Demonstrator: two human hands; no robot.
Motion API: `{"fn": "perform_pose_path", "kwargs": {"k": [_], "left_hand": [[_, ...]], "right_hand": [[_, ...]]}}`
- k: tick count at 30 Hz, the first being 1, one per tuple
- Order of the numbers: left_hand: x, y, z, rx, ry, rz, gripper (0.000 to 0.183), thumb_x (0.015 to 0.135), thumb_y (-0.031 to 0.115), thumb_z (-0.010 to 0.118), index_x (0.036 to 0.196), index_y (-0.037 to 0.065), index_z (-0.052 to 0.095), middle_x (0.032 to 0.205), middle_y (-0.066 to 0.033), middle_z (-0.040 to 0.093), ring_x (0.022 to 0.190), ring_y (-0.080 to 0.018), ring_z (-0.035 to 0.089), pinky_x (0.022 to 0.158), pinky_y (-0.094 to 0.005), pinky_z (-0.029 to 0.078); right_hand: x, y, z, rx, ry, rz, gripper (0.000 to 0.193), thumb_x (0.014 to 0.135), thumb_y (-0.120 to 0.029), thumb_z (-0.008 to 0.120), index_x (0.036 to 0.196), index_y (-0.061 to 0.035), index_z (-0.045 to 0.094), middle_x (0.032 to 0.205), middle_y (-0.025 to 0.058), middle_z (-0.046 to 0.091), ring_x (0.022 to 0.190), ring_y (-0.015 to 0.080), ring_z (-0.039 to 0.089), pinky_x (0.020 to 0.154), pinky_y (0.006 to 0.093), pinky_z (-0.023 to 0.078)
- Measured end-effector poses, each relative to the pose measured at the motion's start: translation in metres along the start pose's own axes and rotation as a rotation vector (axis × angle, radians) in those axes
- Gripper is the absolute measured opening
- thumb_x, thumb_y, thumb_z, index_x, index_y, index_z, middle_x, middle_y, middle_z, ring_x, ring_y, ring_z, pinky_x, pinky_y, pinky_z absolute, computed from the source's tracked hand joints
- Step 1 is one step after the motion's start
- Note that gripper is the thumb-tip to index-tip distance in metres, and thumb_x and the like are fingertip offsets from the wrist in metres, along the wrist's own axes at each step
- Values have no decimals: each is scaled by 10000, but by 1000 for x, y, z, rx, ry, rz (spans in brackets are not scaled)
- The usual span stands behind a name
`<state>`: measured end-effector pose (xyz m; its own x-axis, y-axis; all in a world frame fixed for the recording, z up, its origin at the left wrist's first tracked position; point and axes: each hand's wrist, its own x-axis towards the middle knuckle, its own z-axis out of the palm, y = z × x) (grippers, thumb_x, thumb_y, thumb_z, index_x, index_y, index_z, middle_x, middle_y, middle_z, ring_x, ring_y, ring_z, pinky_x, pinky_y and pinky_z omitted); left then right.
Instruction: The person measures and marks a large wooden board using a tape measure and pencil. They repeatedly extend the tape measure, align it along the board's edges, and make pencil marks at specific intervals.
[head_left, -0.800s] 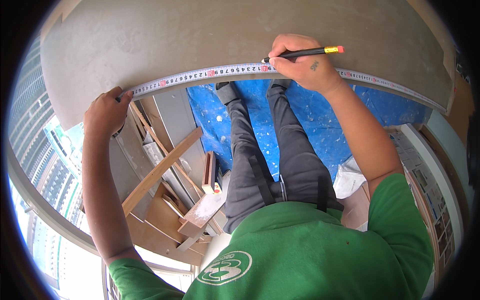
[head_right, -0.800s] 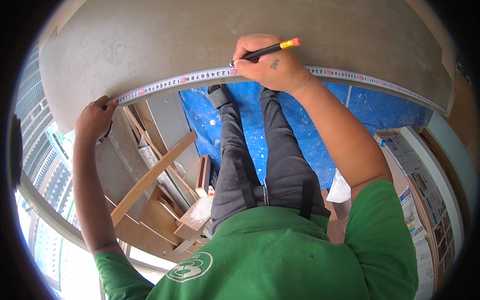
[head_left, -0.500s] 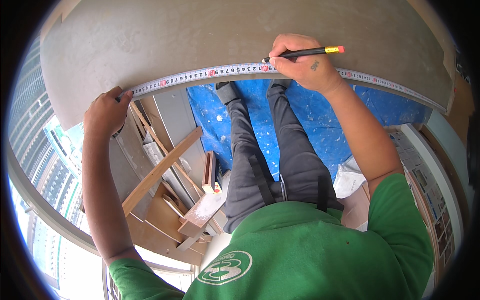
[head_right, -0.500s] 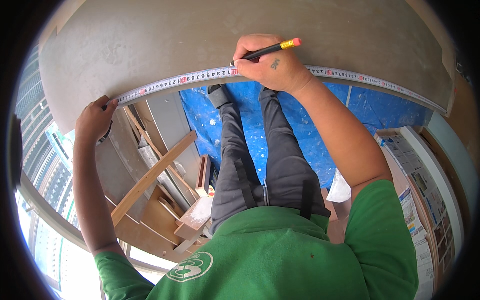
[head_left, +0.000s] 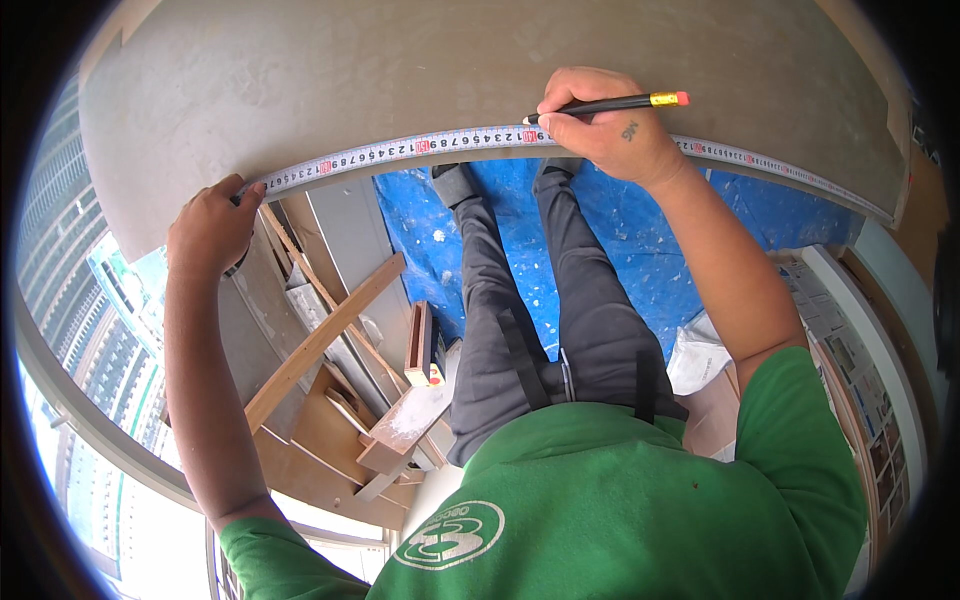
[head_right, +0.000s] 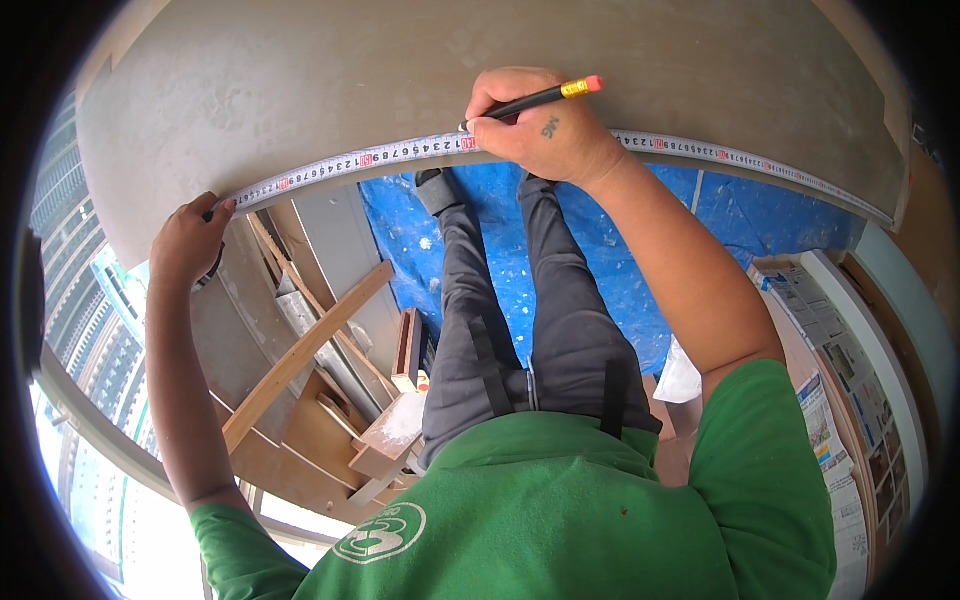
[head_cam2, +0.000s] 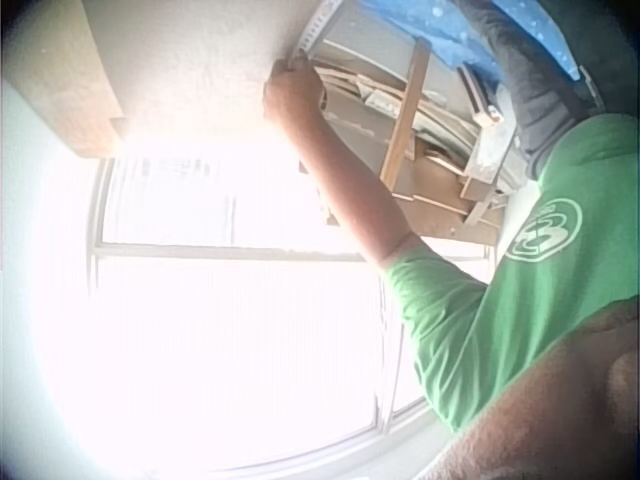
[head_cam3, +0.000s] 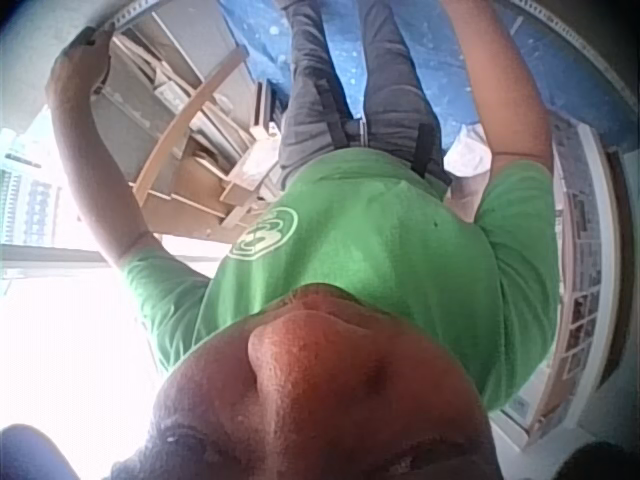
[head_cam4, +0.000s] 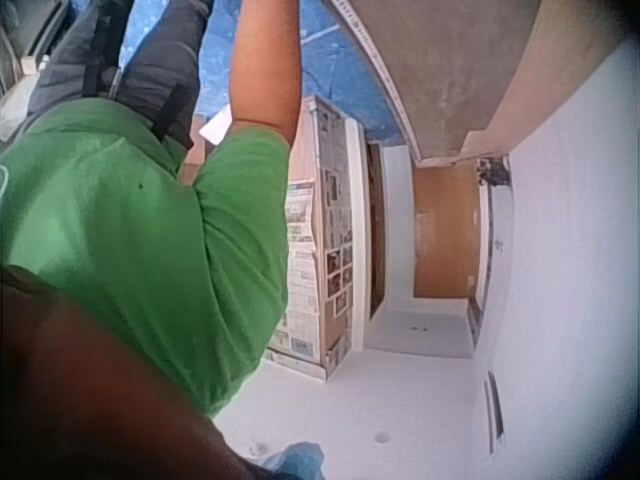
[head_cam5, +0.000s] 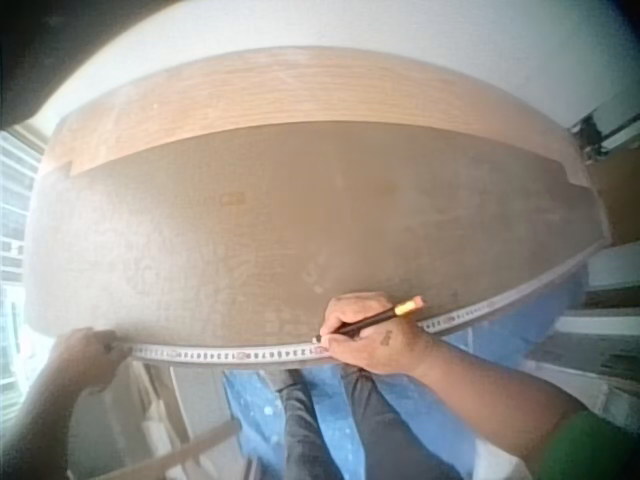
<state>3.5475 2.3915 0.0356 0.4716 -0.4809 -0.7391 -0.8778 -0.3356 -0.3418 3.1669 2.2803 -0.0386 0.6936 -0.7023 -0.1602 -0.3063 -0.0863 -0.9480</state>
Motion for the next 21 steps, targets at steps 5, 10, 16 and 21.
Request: {"fn": "perform_pose_path", "kwargs": {"k": [5, 10, 16, 21], "left_hand": [[-1, 0, 0, 5, 0, 0, 479, 1011, 529, 460, 1285, 198, 671, 1153, -120, 721, 1127, -303, 667, 964, -457, 516], [-2, 0, 0, -3, 4, 6, 478, 1012, 527, 459, 1284, 195, 670, 1156, -123, 717, 1133, -307, 663, 964, -460, 515], [0, 0, 1, 5, 4, -4, 481, 1010, 530, 461, 1288, 198, 668, 1163, -125, 715, 1139, -304, 660, 967, -459, 513], [-1, 2, -2, 3, -18, -9, 484, 1011, 533, 457, 1298, 204, 664, 1169, -122, 715, 1144, -301, 658, 973, -457, 512]], "right_hand": [[0, 1, 1, 13, 9, -1, 57, 827, -14, 703, 844, 3, 651, 814, 52, 660, 718, 141, 613, 641, 288, 496], [2, 1, 4, 56, 8, 15, 68, 828, -67, 718, 825, -19, 670, 801, 60, 695, 732, 162, 661, 670, 302, 529], [2, 1, 7, 59, 18, 29, 72, 836, -68, 725, 831, -18, 675, 803, 63, 695, 739, 163, 662, 673, 302, 531], [2, 1, 7, 27, 7, -4, 57, 846, -19, 724, 860, 5, 674, 823, 54, 675, 725, 128, 621, 641, 270, 501]]}}
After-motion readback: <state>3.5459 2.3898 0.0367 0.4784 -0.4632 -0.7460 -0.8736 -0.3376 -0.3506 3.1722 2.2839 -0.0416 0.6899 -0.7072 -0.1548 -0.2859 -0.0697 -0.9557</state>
